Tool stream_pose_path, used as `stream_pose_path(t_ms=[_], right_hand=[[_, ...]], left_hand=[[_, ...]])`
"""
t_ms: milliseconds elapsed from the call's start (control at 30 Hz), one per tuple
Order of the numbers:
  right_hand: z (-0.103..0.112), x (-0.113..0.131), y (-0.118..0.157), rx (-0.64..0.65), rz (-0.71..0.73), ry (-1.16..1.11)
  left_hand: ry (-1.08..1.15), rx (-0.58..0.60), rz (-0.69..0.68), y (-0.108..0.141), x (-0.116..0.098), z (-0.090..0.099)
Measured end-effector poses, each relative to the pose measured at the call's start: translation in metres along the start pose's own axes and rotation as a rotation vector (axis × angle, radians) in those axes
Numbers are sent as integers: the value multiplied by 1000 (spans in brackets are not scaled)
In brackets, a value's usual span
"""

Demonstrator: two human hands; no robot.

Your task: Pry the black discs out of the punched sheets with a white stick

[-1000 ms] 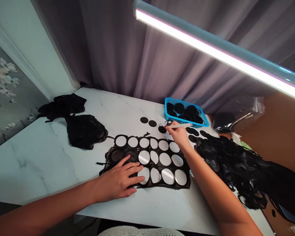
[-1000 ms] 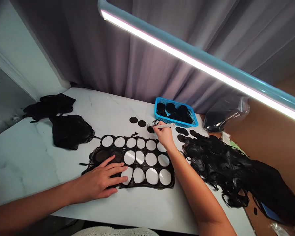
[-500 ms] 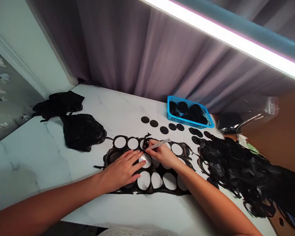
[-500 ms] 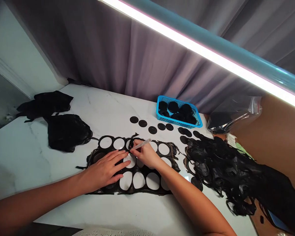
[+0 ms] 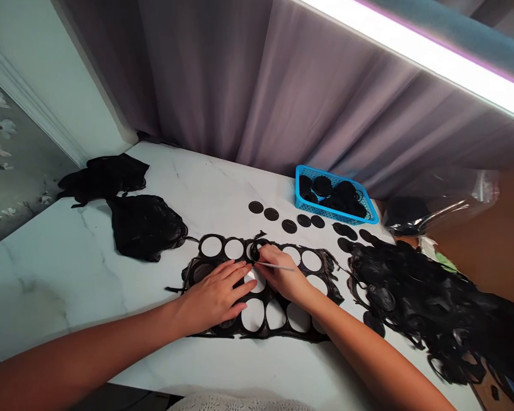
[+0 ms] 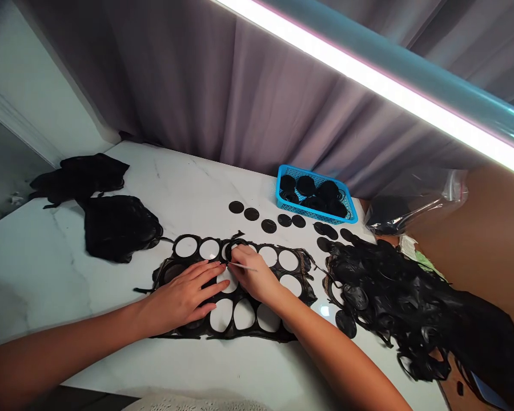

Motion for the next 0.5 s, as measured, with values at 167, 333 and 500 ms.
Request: stream_pose_path(t_ms=[167,333,500], right_hand=[[3,1,-3,0,118,186],[112,-76,7,-623,-270,267],[156,-115,48,-717,-578,-293]], left_hand=[[17,12,-6,-1,-1,-1],[2,43,-15,1,1,1],[41,29,-3,-8,4,16]])
Point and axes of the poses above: each hand's wrist, its own y-axis away from the middle knuckle, its own z-axis out of the back of the hand, x = y × z, the point moved 7 cm from there along -y, towards the middle knuckle, and after that the axes turned 10 degrees about z, right-handed, at the moved point
